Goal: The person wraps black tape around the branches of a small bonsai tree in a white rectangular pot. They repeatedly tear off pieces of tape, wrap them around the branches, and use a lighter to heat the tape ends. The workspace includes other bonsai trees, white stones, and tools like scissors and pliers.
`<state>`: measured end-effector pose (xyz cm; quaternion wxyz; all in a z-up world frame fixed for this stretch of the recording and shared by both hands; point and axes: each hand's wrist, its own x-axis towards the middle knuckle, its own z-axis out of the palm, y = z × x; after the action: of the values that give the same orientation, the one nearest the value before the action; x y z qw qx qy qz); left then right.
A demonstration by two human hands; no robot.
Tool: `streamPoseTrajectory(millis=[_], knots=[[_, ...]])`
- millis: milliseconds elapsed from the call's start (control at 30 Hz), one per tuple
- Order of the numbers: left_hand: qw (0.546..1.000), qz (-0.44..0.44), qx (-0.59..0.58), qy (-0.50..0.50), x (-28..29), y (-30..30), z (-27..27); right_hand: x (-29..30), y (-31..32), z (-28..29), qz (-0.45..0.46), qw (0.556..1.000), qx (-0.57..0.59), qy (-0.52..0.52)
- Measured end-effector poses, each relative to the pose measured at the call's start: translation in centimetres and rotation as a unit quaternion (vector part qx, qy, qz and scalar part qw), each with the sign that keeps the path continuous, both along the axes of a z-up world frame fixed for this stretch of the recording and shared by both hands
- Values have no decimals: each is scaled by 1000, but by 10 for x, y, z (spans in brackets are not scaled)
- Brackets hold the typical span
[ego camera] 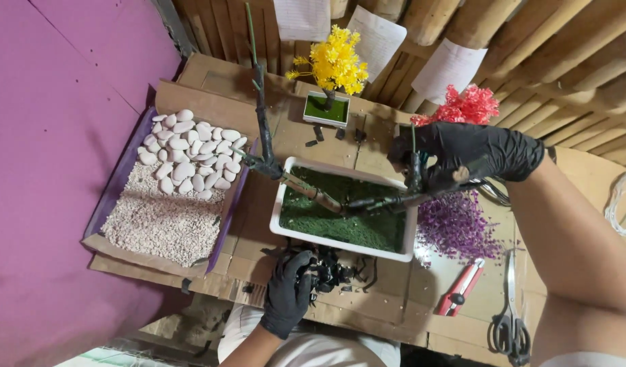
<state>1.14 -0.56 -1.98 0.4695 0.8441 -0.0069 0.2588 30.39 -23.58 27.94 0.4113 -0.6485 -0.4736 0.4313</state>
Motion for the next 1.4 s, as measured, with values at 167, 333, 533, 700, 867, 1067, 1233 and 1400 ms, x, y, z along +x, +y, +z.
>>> streamPoseTrajectory(millis=[167,333,533,700,867,1067,1233,1400], knots=[[1000,7,0,16,2,-2,-11,18,18,-29,10,997,-71,-1],[1000,9,-6,24,3,-1,-11,28,30,-44,31,996,-79,-25],[1000,7,6,27,2,-1,-10,26,37,-46,50,992,-83,-80],[1000,18,-3,18,2,-1,-9,20,40,-40,71,984,-89,-140],[1000,10,-3,-8,3,0,-5,8,38,-23,66,988,-86,-112],[1000,11,0,-8,4,-1,-3,14,35,-22,70,993,-74,-59],[1000,20,-3,-1,3,-1,-5,9,50,-3,136,989,14,-58],[1000,11,-2,1,3,0,-4,4,64,14,130,989,-8,-70]])
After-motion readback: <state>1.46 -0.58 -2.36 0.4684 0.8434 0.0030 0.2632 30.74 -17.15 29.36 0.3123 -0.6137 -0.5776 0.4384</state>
